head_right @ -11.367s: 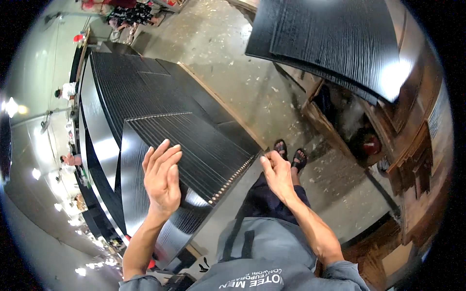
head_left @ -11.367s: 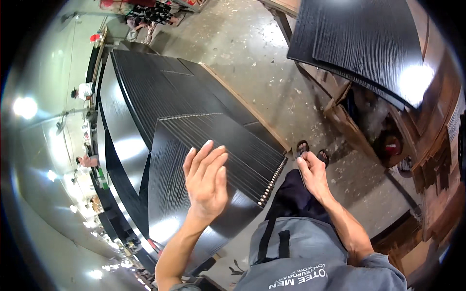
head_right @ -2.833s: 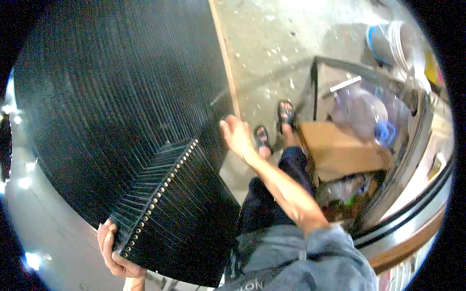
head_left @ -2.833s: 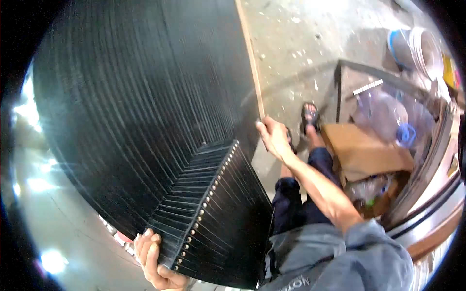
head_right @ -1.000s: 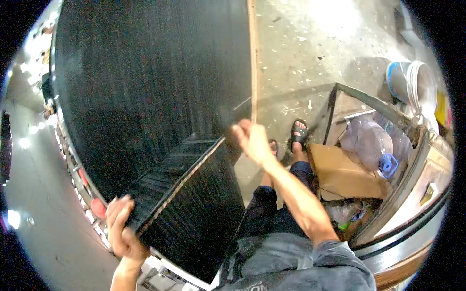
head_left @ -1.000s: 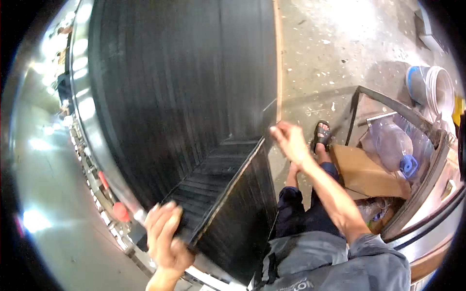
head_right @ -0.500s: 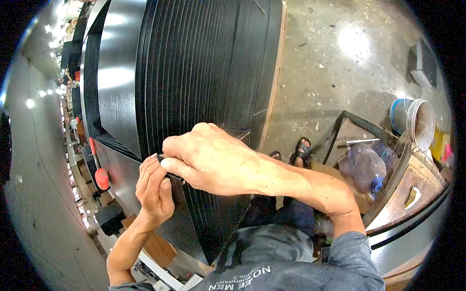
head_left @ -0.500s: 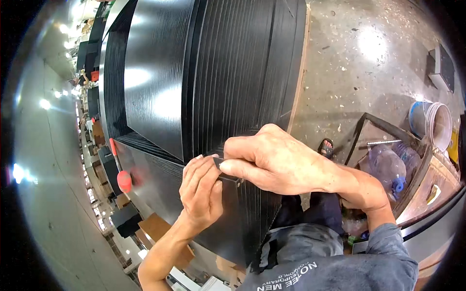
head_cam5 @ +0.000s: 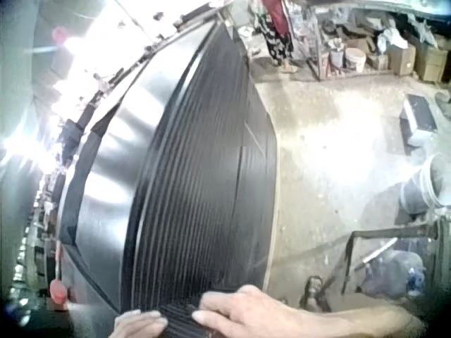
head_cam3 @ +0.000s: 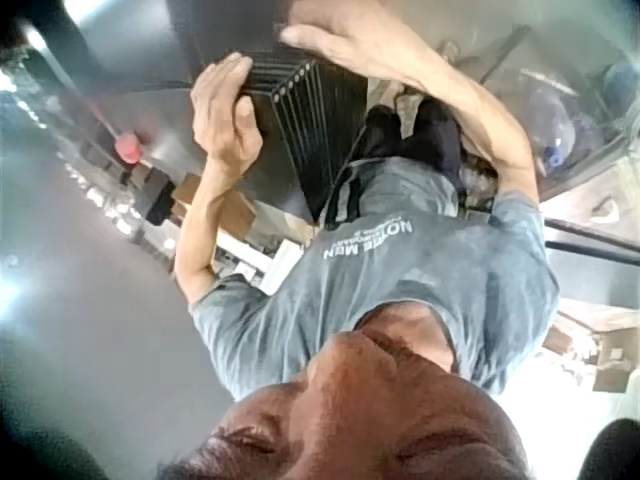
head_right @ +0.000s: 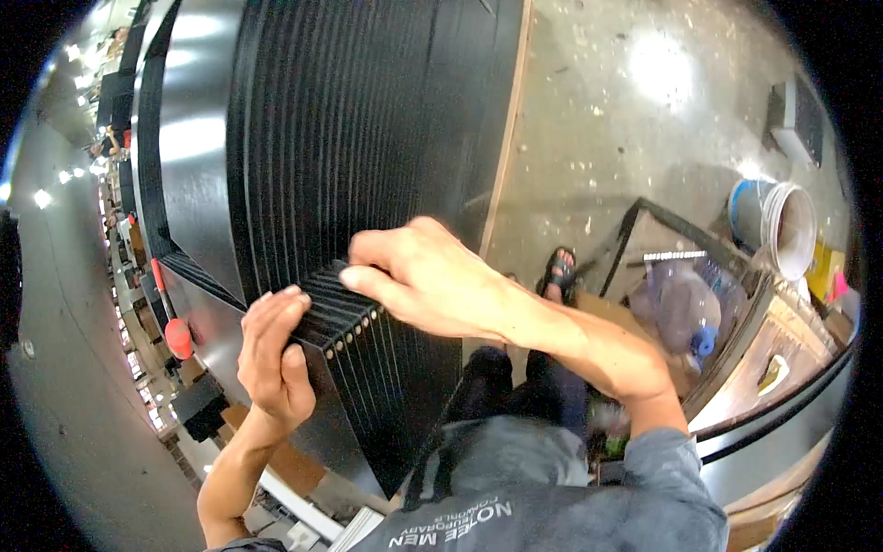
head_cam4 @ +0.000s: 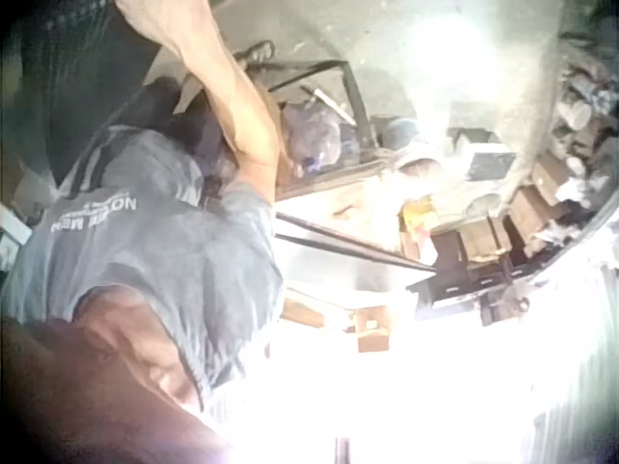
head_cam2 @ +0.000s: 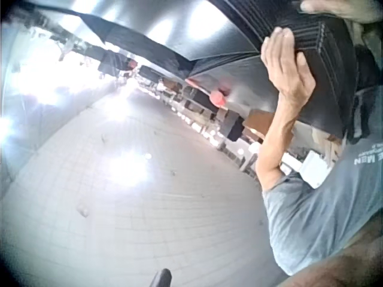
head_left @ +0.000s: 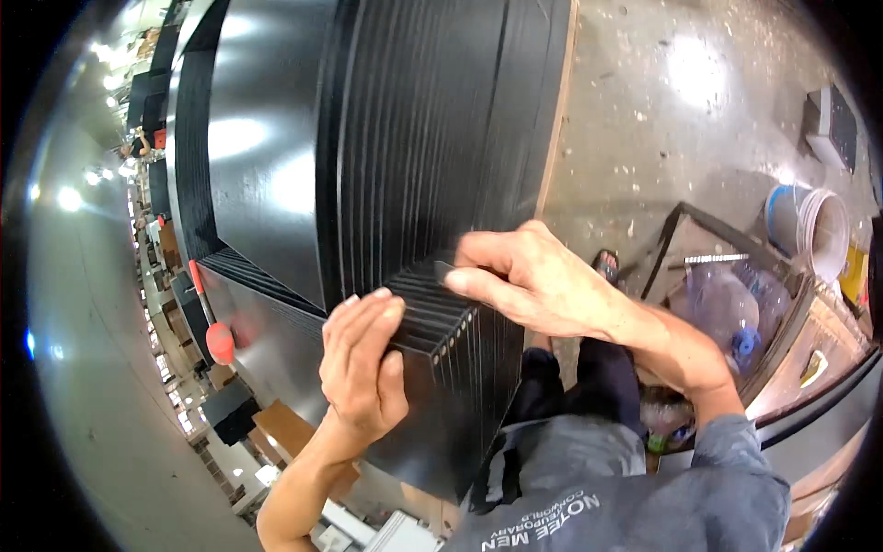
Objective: The person scrapes the edges of stacked black panels with a small tool, moves a red mallet, and then scrapes the edges of another stack of panels. Finally, the person lifts and moves individual panels from one stack to another.
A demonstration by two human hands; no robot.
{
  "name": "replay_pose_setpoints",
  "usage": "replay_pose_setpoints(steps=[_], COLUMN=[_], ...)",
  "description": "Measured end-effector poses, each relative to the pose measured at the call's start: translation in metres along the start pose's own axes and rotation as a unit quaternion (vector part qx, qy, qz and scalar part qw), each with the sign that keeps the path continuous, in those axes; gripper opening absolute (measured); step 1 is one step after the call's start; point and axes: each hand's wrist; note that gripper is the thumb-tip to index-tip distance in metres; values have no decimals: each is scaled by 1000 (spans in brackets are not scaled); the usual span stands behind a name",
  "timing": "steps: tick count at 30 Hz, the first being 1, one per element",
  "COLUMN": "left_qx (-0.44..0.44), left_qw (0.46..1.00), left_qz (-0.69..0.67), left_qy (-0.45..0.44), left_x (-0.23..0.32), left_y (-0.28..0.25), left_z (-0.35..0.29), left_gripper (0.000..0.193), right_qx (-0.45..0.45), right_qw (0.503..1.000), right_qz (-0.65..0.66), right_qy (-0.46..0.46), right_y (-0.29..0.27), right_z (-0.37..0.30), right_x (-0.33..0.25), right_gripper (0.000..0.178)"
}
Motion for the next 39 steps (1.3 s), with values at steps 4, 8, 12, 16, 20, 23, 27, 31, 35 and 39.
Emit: replay_pose_setpoints(steps=[4,8,12,16,20,23,27,31,35,39], left_qx=[13,-11,-8,-40,-51,-68,-60,-83,-100,-73], left_qw=[1000,1000,1000,999,998,996,997,994,992,995], left_qz=[2,2,-9,-4,2,9,-13,8,2,29], left_qy=[-9,4,3,-14,-34,-56,-41,-64,-71,-62], left_x=[-1,-2,-5,-5,-3,1,-3,1,6,9], left_y=[2,0,12,3,1,5,4,2,0,4], left_z=[-6,-4,-1,-9,-9,-4,-14,-15,-10,-16], left_gripper=[30,23,35,36,28,30,35,34,35,33], right_qx=[-13,45,71,-15,-22,41,116,170,111,148], right_qw=[996,996,987,999,998,987,951,974,993,986], right_qz=[22,-61,-84,1,-60,-81,-177,-29,41,30], right_qy=[-82,51,117,37,30,134,226,149,23,74], right_y=[18,9,-4,-4,11,4,21,-1,9,36], right_z=[3,28,39,34,36,56,45,45,27,30], right_x=[15,95,151,70,91,199,331,232,145,165], right_gripper=[26,24,31,27,26,29,30,29,33,31])
Point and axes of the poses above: each hand's wrist, its own z-axis towards the middle knuckle, its own y-axis out of the palm, x = y × z, and after that the axes turned 13 degrees about y, right-handed
